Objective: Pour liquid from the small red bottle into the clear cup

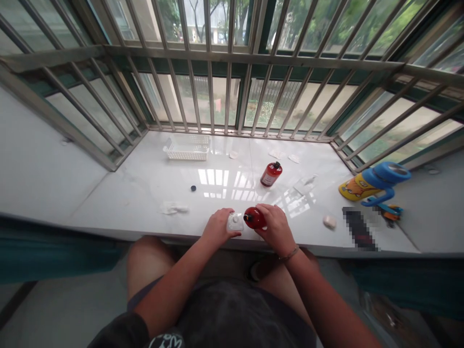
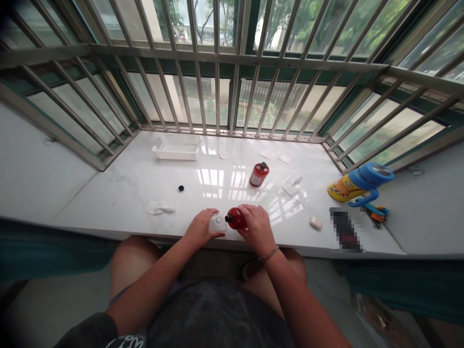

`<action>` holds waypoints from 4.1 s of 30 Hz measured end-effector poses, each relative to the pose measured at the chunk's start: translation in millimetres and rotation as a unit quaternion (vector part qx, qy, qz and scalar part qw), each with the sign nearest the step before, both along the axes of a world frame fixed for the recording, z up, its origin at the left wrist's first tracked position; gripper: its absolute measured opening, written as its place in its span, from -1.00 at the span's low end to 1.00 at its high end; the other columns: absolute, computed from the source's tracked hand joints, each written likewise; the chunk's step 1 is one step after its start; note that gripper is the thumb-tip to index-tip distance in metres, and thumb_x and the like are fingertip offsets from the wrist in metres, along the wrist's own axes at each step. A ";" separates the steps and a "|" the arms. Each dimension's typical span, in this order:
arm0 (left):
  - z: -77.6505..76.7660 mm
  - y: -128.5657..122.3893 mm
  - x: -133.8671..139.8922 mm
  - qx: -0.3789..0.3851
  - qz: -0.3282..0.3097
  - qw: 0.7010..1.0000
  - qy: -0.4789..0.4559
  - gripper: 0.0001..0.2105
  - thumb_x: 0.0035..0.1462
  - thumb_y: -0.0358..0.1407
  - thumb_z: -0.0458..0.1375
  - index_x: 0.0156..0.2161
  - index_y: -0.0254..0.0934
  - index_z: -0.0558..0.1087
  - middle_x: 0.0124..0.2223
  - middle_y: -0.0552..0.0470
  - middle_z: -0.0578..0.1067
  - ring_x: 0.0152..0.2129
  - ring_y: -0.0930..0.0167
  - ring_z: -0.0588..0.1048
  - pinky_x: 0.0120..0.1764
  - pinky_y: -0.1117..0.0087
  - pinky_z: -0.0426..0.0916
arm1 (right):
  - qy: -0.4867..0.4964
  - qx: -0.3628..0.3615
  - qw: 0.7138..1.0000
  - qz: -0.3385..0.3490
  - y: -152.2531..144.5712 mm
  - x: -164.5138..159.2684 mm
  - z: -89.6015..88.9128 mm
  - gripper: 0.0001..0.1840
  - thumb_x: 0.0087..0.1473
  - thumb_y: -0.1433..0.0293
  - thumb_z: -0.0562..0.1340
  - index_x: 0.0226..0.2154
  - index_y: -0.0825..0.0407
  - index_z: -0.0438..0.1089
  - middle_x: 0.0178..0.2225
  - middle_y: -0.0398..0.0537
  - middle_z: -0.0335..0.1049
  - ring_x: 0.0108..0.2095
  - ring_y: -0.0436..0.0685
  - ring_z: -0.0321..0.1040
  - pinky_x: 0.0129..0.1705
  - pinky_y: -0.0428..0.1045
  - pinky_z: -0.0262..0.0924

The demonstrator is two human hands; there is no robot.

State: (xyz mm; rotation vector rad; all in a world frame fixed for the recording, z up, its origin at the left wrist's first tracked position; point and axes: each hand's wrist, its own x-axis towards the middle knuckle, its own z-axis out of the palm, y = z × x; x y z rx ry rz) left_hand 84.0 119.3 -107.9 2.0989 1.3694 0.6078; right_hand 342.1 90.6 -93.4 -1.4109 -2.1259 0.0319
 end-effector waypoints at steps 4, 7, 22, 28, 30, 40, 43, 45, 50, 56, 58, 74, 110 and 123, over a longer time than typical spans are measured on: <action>4.0 0.5 3.2 0.003 -0.004 1.000 0.023 -0.29 -0.10 -0.19 0.60 0.14 -0.20 0.44 0.08 -0.12 0.57 0.03 0.06 0.54 0.11 0.02 0.43 | -0.055 -0.007 0.998 -0.013 1.4 1.7 5.9 -0.33 0.16 0.43 0.32 0.31 -0.14 0.29 0.23 0.09 0.46 0.23 0.36 0.37 0.43 0.41 -0.03; 5.7 1.0 4.6 0.004 -0.006 1.000 0.030 -0.29 -0.10 -0.20 0.60 0.14 -0.20 0.43 0.09 -0.12 0.57 0.04 0.05 0.54 0.10 0.03 0.43 | -0.079 -0.008 0.997 -0.008 1.5 0.2 9.0 -0.35 0.19 0.45 0.30 0.31 -0.17 0.31 0.23 0.06 0.46 0.23 0.35 0.36 0.45 0.42 -0.11; 8.1 0.2 9.0 0.004 -0.004 0.999 0.048 -0.29 -0.09 -0.19 0.60 0.15 -0.20 0.43 0.10 -0.13 0.57 0.05 0.04 0.53 0.09 0.03 0.42 | -0.125 0.010 0.992 -0.003 6.0 -8.7 21.0 -0.39 0.27 0.44 0.29 0.32 -0.23 0.33 0.26 0.04 0.45 0.28 0.38 0.31 0.48 0.47 -0.21; 8.8 0.1 9.2 0.003 -0.005 0.999 0.052 -0.29 -0.08 -0.19 0.60 0.15 -0.19 0.42 0.11 -0.13 0.57 0.05 0.03 0.53 0.08 0.04 0.42 | -0.137 0.020 0.990 0.000 6.8 -10.0 25.6 -0.41 0.29 0.44 0.29 0.32 -0.24 0.33 0.26 0.04 0.45 0.30 0.37 0.30 0.49 0.46 -0.26; 10.0 0.0 9.0 0.000 -0.005 0.999 0.052 -0.29 -0.08 -0.19 0.60 0.15 -0.20 0.42 0.11 -0.13 0.57 0.05 0.04 0.53 0.08 0.04 0.42 | -0.137 0.021 0.990 0.001 6.8 -10.4 26.5 -0.41 0.30 0.44 0.28 0.32 -0.25 0.34 0.26 0.03 0.46 0.30 0.37 0.30 0.50 0.47 -0.27; 10.8 -0.2 9.4 -0.005 -0.001 0.999 0.052 -0.28 -0.08 -0.19 0.60 0.16 -0.21 0.42 0.11 -0.14 0.56 0.06 0.02 0.53 0.07 0.04 0.42 | -0.135 0.022 0.991 0.002 6.6 -12.4 29.0 -0.44 0.32 0.43 0.27 0.31 -0.26 0.36 0.26 0.04 0.46 0.31 0.36 0.29 0.51 0.46 -0.34; 12.0 -0.6 9.5 -0.006 -0.001 0.998 0.058 -0.29 -0.07 -0.18 0.60 0.16 -0.22 0.41 0.13 -0.13 0.57 0.06 0.04 0.53 0.07 0.05 0.42 | -0.135 0.030 0.990 -0.004 6.8 -12.9 28.7 -0.43 0.29 0.44 0.29 0.30 -0.25 0.37 0.25 0.02 0.47 0.30 0.33 0.30 0.52 0.43 -0.35; 12.9 -0.9 9.4 -0.006 0.000 0.998 0.063 -0.29 -0.06 -0.17 0.59 0.15 -0.22 0.41 0.13 -0.12 0.57 0.07 0.07 0.54 0.07 0.08 0.42 | -0.134 0.034 0.990 -0.009 7.0 -13.1 28.2 -0.43 0.28 0.44 0.32 0.28 -0.24 0.38 0.24 -0.01 0.48 0.29 0.31 0.30 0.52 0.40 -0.37; 13.3 -1.1 9.2 -0.007 0.002 0.998 0.069 -0.29 -0.06 -0.15 0.60 0.15 -0.21 0.40 0.13 -0.09 0.57 0.07 0.09 0.53 0.06 0.11 0.41 | -0.134 0.040 0.990 -0.010 7.6 -13.2 26.7 -0.46 0.29 0.43 0.32 0.27 -0.23 0.39 0.24 -0.01 0.48 0.31 0.28 0.29 0.53 0.37 -0.41; 11.7 -0.1 9.4 -0.008 0.002 0.997 0.072 -0.29 -0.06 -0.15 0.59 0.15 -0.20 0.40 0.13 -0.08 0.57 0.07 0.09 0.53 0.06 0.12 0.41 | -0.134 0.044 0.990 -0.013 8.6 -12.9 26.3 -0.48 0.30 0.44 0.33 0.26 -0.24 0.40 0.24 -0.04 0.49 0.31 0.27 0.29 0.53 0.36 -0.45; 11.5 0.0 9.2 -0.006 0.000 0.997 0.072 -0.28 -0.07 -0.14 0.60 0.15 -0.20 0.40 0.13 -0.08 0.57 0.07 0.09 0.53 0.06 0.11 0.41 | -0.135 0.049 0.990 -0.013 8.8 -12.6 26.5 -0.49 0.31 0.44 0.32 0.25 -0.23 0.41 0.24 -0.03 0.49 0.31 0.27 0.29 0.53 0.36 -0.45; 12.3 -0.8 9.1 -0.005 0.001 0.998 0.066 -0.28 -0.08 -0.16 0.60 0.14 -0.21 0.40 0.12 -0.08 0.57 0.06 0.09 0.53 0.06 0.11 0.42 | -0.136 0.066 0.988 -0.013 8.2 -13.3 29.1 -0.52 0.32 0.41 0.31 0.24 -0.22 0.44 0.24 -0.01 0.49 0.30 0.28 0.29 0.53 0.37 -0.46; 16.2 -1.4 8.5 -0.016 -0.001 0.998 0.061 -0.31 -0.07 -0.19 0.59 0.13 -0.18 0.41 0.12 -0.08 0.56 0.06 0.11 0.52 0.10 0.12 0.41 | -0.145 0.074 0.987 -0.014 8.8 -11.4 31.8 -0.53 0.32 0.42 0.28 0.24 -0.23 0.44 0.27 -0.02 0.46 0.32 0.28 0.26 0.54 0.41 -0.49; 19.2 -1.5 8.3 -0.023 0.002 0.998 0.064 -0.33 -0.06 -0.20 0.58 0.13 -0.15 0.40 0.12 -0.07 0.56 0.06 0.10 0.52 0.11 0.12 0.40 | -0.152 0.072 0.986 -0.020 8.6 -12.7 33.5 -0.51 0.33 0.43 0.27 0.25 -0.24 0.44 0.27 -0.02 0.46 0.32 0.28 0.27 0.54 0.43 -0.47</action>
